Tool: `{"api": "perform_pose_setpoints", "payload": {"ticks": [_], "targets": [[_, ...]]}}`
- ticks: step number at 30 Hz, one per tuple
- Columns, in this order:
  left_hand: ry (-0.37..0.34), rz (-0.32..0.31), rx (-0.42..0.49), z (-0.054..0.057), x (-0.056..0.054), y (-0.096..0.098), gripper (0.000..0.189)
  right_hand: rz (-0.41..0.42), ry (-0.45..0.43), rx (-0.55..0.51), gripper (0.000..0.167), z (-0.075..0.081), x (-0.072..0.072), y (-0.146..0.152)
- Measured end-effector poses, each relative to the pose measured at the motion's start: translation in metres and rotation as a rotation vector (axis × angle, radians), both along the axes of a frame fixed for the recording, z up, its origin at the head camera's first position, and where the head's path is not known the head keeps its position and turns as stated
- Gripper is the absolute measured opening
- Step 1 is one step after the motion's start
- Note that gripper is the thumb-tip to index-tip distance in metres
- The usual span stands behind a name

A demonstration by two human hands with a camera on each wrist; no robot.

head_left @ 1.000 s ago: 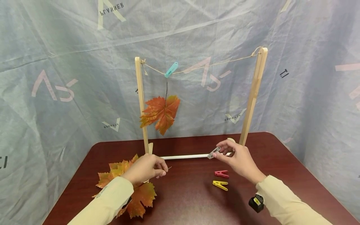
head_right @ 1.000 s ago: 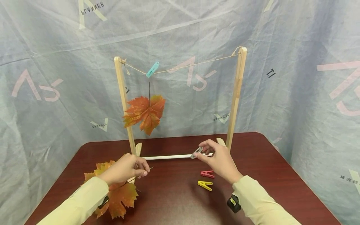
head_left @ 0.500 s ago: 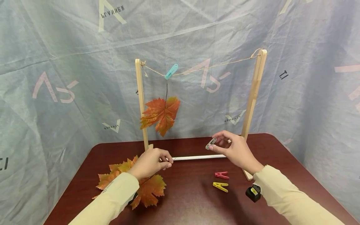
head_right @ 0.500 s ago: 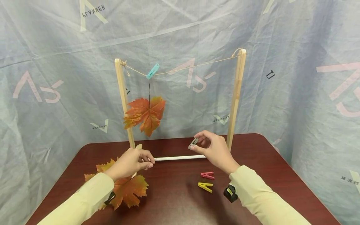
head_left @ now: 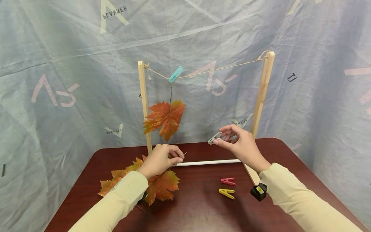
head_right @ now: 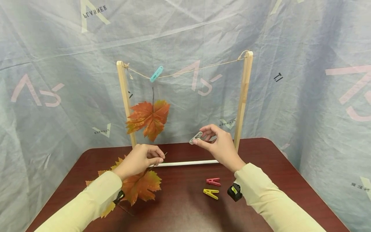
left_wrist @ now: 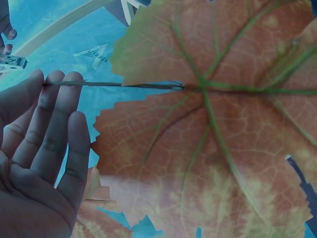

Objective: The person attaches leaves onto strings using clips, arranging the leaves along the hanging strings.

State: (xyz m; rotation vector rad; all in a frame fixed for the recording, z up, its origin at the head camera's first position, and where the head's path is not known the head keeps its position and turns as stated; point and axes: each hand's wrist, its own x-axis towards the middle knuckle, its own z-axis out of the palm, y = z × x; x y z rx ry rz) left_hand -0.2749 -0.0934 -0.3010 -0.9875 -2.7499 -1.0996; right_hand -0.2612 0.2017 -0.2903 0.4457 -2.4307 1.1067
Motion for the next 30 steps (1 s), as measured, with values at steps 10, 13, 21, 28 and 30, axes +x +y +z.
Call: {"api": "perform_pose_setpoints", "payload": {"ticks": [10, 13, 21, 28, 30], "targets": [[0.022, 0.056, 0.070, 0.018, -0.006, 0.009, 0.005, 0.003, 0.000, 0.006, 0.033, 0.013, 0.001, 0.002], [0.031, 0.061, 0.111, 0.020, -0.008, 0.013, 0.006, 0.003, 0.013, 0.016, 0.033, 0.017, 0.000, 0.002], [0.011, 0.058, 0.173, 0.028, -0.012, 0.023, 0.006, 0.014, 0.029, 0.012, 0.032, 0.026, -0.003, 0.000], [0.005, 0.087, 0.213, 0.034, -0.013, 0.030, 0.006, 0.036, 0.011, 0.011, 0.030, 0.041, -0.006, -0.002], [0.016, 0.101, 0.223, 0.036, -0.014, 0.032, 0.006, 0.033, 0.020, 0.012, 0.028, 0.046, -0.007, -0.002]]}}
